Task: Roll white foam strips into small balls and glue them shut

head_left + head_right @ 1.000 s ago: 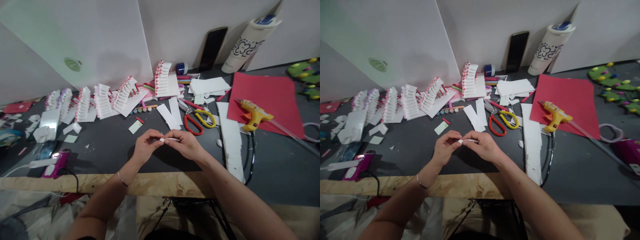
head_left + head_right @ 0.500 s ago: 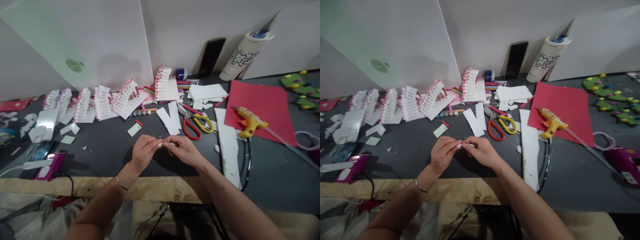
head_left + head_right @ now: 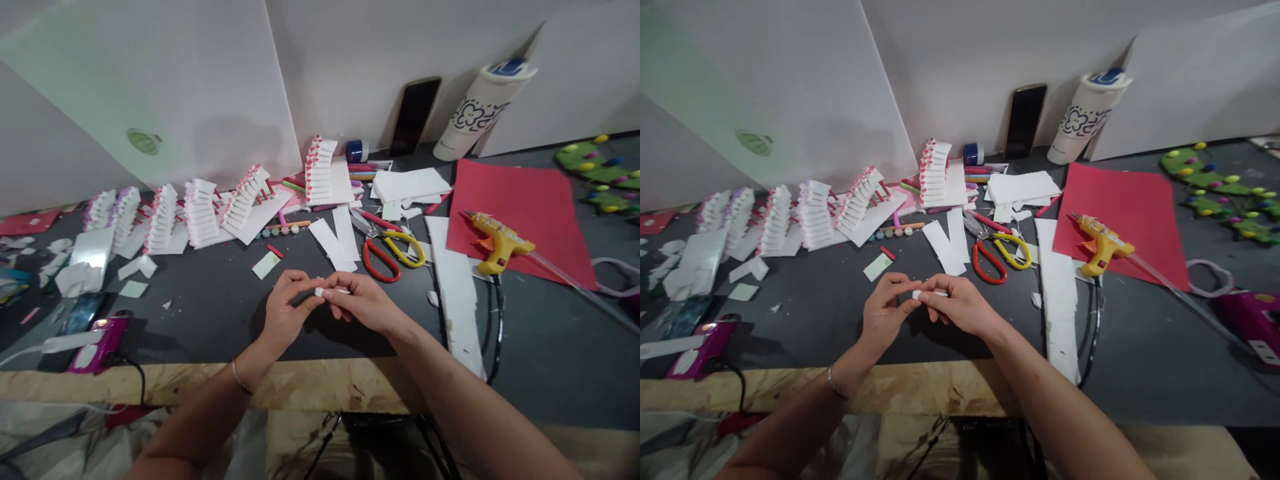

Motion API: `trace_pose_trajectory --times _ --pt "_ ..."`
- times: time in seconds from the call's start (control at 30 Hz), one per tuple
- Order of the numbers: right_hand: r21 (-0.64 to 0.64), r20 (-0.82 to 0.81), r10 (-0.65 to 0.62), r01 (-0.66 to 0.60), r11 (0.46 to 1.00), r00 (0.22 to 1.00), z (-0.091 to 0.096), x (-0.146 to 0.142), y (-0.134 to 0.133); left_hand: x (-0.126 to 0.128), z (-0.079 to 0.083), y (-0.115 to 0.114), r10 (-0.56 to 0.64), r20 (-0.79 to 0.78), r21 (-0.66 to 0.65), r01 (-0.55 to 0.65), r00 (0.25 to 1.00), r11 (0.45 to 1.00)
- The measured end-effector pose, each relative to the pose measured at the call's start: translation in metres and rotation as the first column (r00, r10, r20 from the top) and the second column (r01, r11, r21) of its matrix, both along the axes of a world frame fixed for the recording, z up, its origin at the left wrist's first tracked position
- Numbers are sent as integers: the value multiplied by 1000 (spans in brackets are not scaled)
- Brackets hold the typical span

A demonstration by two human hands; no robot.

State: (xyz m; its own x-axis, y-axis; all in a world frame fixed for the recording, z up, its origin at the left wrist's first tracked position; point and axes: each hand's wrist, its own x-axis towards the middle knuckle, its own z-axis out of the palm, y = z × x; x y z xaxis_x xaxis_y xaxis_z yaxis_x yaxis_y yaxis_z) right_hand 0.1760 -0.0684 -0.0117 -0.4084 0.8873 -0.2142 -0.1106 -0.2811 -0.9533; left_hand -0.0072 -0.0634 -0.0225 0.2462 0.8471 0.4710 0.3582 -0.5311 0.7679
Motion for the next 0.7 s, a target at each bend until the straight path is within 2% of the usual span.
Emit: trace_pose_trajectory --times 0.07,0.13,0.23,0.33,0.47,0.7 --pt "24 68 -22 20 1000 997 1 1 0 -2 2 2 11 -142 159 12 990 987" --pt "32 121 -20 16 999 992 1 1 -1 -4 3 3 23 -256 309 60 966 949" --pt "19 136 -4 2 1000 991 0 0 -2 -5 2 3 34 -311 407 100 950 908" --pt "-7 68 18 -17 1000 998 -1 -1 -2 -4 -1 1 26 -246 371 70 969 926" --pt "-29 -61 66 -68 997 996 1 1 0 -2 0 0 -17 -122 238 46 992 970" --pt "-43 -124 158 -165 985 980 3 3 1 1 6 0 -34 -11 118 35 999 992"
